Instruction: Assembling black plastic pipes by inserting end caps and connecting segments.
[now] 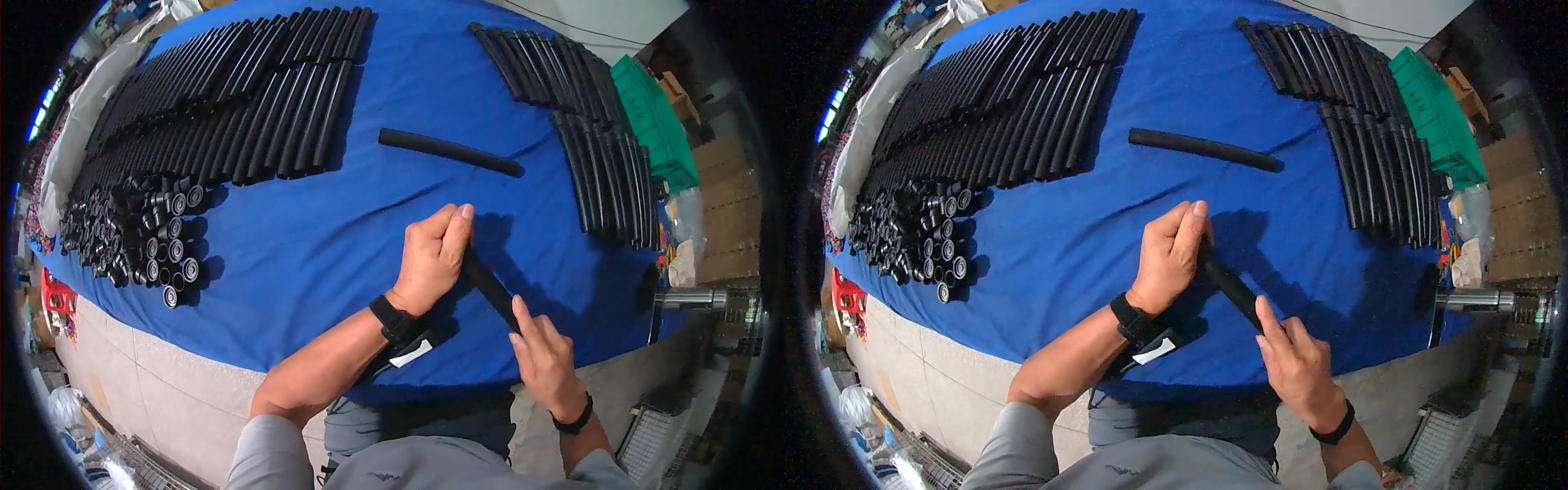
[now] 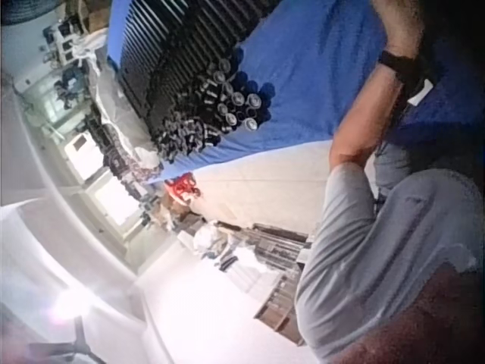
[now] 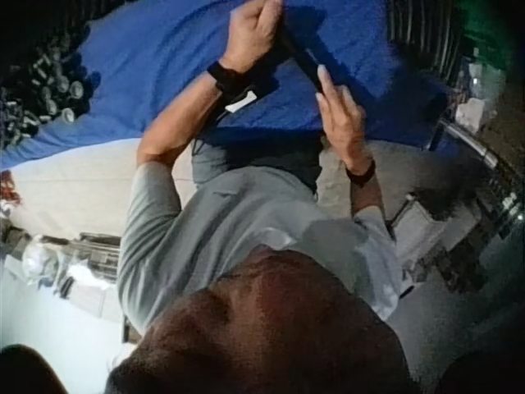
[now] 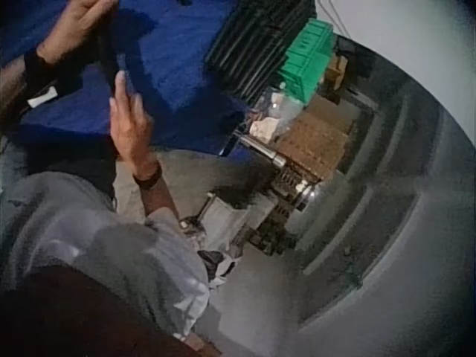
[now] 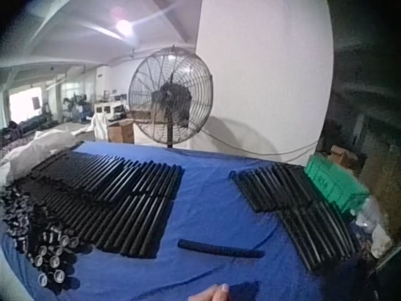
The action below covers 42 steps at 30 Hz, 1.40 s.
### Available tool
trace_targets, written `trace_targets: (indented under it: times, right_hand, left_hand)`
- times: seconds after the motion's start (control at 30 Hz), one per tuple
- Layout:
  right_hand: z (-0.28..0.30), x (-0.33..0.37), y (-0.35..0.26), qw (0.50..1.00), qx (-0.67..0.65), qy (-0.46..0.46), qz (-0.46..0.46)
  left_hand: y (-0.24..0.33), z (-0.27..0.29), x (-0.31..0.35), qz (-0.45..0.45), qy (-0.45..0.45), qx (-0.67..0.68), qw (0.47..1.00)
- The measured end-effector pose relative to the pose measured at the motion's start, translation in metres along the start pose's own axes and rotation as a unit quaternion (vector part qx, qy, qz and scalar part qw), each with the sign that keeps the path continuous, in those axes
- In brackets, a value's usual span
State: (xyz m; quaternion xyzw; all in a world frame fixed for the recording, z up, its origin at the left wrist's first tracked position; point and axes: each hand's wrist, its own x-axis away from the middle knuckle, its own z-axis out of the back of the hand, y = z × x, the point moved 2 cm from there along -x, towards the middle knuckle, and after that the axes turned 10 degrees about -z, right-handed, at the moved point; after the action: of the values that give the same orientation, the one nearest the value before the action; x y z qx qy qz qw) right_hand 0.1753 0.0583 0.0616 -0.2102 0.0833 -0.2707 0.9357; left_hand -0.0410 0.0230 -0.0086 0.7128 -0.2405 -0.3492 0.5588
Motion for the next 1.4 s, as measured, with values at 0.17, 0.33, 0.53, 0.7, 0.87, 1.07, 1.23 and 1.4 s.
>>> trace_targets:
  times: [0.17, 0.33, 0.53, 0.7, 0.87, 1.07, 1.23, 1.4]
  right_hand:
    - [-0.004, -0.001, 0.001, 1.000, 0.027, -0.006, 0.001]
    - [-0.007, 0.000, 0.000, 0.997, -0.074, -0.017, -0.020]
    - [-0.005, 0.002, 0.001, 0.968, -0.215, -0.077, -0.109]
    - [-0.012, 0.003, 0.002, 0.971, -0.198, -0.064, -0.119]
    - [-0.020, -0.009, -0.011, 0.994, -0.099, 0.014, -0.042]
    - [-0.045, -0.012, -0.020, 0.998, -0.059, 0.020, -0.023]
    - [-0.053, -0.009, -0.030, 0.999, -0.012, 0.017, -0.028]
    - [-0.055, -0.009, -0.028, 0.999, -0.011, 0.021, -0.022]
  left_hand:
    - [0.000, -0.002, -0.002, -0.017, 0.026, -0.032, 0.999]
    - [0.005, 0.001, 0.001, -0.013, 0.028, 0.008, 0.999]
    - [0.005, 0.000, 0.002, -0.013, -0.015, 0.006, 1.000]
    - [0.006, -0.001, -0.004, 0.000, -0.037, 0.053, 0.998]
    - [-0.003, 0.013, -0.015, 0.191, 0.073, 0.480, 0.853]
    - [-0.001, 0.014, -0.015, 0.214, 0.162, 0.424, 0.865]
    - [-0.002, 0.022, -0.011, 0.215, 0.185, 0.429, 0.858]
    - [-0.003, 0.022, -0.011, 0.231, 0.175, 0.439, 0.851]
